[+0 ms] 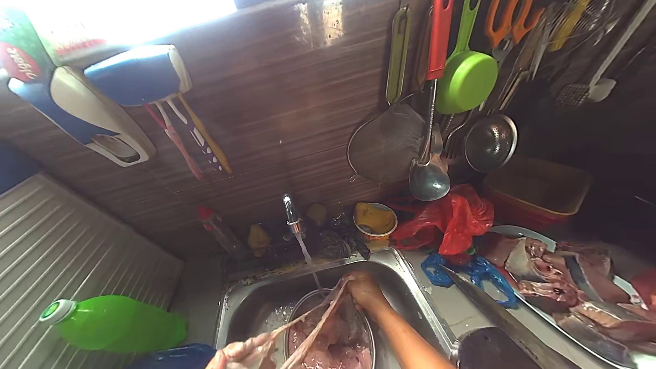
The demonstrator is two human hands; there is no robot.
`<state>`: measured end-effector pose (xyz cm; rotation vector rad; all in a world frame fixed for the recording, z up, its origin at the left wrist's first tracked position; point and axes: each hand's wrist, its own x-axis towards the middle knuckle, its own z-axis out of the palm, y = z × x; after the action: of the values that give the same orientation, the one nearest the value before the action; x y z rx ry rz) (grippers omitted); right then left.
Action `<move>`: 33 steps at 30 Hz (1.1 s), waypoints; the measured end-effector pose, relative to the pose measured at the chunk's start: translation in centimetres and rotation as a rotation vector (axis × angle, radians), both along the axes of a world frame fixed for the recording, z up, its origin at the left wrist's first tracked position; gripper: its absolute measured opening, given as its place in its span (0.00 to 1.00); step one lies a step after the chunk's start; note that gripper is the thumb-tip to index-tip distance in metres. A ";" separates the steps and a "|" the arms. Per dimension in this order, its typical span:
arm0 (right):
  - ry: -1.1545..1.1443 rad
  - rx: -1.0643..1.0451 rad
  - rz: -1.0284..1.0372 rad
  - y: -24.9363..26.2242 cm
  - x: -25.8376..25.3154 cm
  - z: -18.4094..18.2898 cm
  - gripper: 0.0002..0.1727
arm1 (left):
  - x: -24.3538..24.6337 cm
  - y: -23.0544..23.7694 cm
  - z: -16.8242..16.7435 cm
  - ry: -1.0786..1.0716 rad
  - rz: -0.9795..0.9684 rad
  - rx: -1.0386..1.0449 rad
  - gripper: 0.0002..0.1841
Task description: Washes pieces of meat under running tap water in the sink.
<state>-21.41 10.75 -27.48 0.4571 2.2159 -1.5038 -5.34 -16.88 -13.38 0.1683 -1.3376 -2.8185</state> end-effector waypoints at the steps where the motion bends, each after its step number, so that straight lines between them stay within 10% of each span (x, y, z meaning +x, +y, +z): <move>1: -0.022 -0.051 0.008 -0.3 0.0 0.1 0.14 | -0.6 -0.2 0.3 0.007 0.025 0.028 0.21; 7: 0.359 -0.217 0.330 -1.3 4.0 6.3 0.35 | -4.9 2.1 3.0 0.017 0.158 0.137 0.21; 14: 0.392 -0.005 0.548 -8.0 8.0 8.1 0.20 | -7.4 7.6 5.1 0.049 -0.026 0.209 0.20; 23: 0.112 -0.909 -0.029 -3.2 6.8 6.5 0.14 | -7.7 4.0 -5.2 -0.016 -0.058 -1.271 0.35; 33: 0.084 -0.877 0.027 -3.8 6.8 7.0 0.12 | -5.4 7.0 -9.9 0.098 -0.383 -0.763 0.21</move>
<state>-14.62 6.97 -20.45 0.0737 1.3781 -2.2825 -10.74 -9.86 -23.30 -0.2612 -2.4946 -2.2672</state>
